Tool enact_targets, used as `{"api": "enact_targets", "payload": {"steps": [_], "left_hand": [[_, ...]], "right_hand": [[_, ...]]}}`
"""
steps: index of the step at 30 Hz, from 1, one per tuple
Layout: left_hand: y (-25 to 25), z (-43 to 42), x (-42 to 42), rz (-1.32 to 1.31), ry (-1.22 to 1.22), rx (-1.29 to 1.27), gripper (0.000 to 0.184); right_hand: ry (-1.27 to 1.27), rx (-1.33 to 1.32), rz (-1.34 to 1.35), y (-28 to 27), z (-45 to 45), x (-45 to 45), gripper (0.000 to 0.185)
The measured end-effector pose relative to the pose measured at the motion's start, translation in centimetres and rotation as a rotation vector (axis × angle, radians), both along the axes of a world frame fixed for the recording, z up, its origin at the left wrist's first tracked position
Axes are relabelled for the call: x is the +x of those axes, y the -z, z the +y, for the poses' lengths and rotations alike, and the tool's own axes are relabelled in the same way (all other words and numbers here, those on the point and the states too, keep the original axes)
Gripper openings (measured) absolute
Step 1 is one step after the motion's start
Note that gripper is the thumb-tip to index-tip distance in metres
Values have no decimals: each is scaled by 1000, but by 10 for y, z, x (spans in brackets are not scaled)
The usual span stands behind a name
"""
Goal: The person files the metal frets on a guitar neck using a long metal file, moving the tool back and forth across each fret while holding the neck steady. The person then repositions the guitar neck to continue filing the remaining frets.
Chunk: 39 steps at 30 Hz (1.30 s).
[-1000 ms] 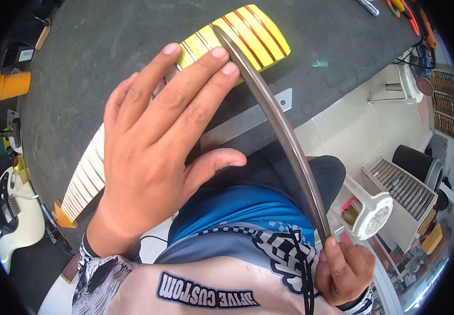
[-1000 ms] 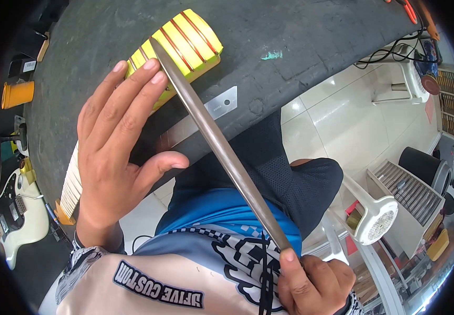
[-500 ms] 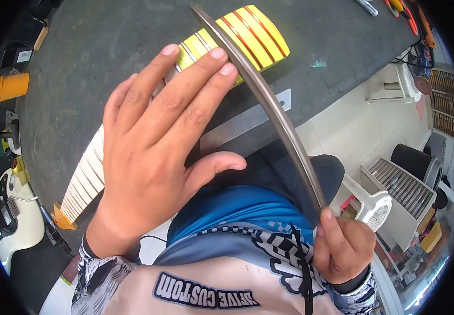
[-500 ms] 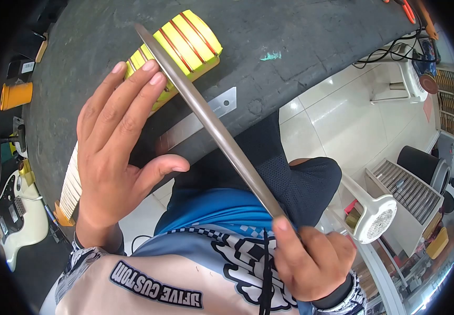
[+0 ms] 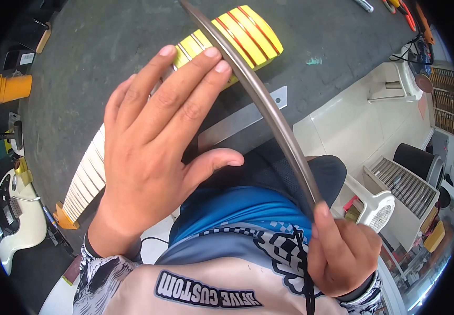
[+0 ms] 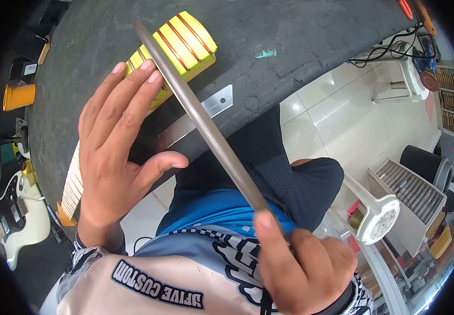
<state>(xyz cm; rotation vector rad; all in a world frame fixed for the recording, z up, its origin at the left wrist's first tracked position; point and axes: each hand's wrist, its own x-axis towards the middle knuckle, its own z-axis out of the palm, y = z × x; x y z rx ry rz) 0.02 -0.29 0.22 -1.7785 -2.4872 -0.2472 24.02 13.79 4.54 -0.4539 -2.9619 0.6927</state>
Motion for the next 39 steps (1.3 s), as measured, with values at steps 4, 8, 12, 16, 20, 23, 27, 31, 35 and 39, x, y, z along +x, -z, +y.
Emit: {"api": "enact_targets", "payload": {"steps": [4,8,12,16,20,23,27,31,35,39], "left_hand": [[-1,1,0,-5,-2,-2,88],[0,1,0,-1,1,6,87],[-1,1,0,11,6,-3,87],[-1,1,1,13,6,-2,84],[2,0,0,32,23,16,82],[3,0,1,36,27,26,82],[5,0,0,40,35,41,82],[5,0,-1,40,40,51,81],[5,0,-1,40,45,53,81],[5,1,-1,44,44,48,80]], "right_hand": [[-16,8,-28,-3,9,-44,52],[-15,2,21,6,14,-52,53],[4,18,184,22,17,-21,57],[62,8,102,18,13,41,62],[64,17,33,20,2,82,69],[64,13,0,18,-3,95,76],[52,25,-1,19,-3,101,78],[37,-1,-7,21,-3,97,74],[27,-25,-34,18,-3,90,67],[22,-16,-21,22,-1,92,67]]}}
